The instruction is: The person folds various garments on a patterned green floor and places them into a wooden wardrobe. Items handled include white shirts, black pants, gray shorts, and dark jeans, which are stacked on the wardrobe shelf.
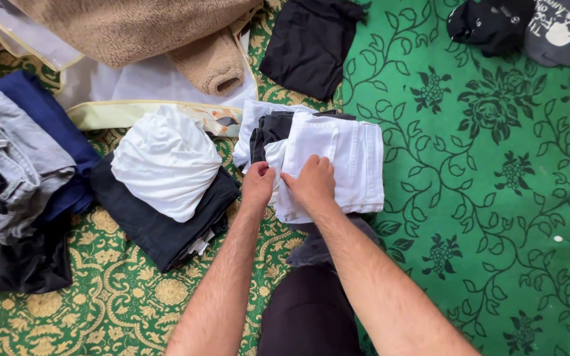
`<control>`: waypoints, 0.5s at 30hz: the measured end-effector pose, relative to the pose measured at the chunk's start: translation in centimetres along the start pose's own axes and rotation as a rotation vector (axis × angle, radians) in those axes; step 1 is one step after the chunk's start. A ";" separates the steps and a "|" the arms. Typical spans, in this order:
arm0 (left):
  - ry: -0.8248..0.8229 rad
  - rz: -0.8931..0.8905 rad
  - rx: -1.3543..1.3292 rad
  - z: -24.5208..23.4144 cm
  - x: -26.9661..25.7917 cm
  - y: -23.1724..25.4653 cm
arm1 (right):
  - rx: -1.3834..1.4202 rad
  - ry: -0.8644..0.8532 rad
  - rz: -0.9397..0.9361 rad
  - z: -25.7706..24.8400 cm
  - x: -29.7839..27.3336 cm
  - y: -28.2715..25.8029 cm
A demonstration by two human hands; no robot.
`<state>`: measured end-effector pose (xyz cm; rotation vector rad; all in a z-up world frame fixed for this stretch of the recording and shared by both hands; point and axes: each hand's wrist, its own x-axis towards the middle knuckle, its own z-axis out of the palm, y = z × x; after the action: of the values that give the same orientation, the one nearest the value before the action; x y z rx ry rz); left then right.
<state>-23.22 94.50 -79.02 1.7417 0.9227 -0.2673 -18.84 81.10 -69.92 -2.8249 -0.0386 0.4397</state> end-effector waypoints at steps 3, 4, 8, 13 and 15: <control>0.021 -0.040 -0.002 0.5 0.2 -0.3 | -0.020 -0.071 -0.021 -1.0 0.4 -0.5; 0.018 -0.040 0.000 0.1 -0.4 0.5 | -0.020 -0.072 -0.018 -1.5 0.2 -0.3; -0.075 0.035 0.188 -0.6 -0.7 2.6 | 0.105 -0.085 -0.010 0.1 0.7 2.2; -0.101 0.193 0.142 -0.2 -2.5 4.9 | 0.312 -0.057 0.014 -0.3 -0.3 4.0; -0.207 0.231 -0.136 0.1 -4.8 6.4 | 0.463 -0.086 0.080 -2.1 -1.2 3.8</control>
<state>-22.00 91.64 -71.67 1.6417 0.5718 -0.2231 -19.37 76.78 -68.70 -2.3584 0.1416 0.5119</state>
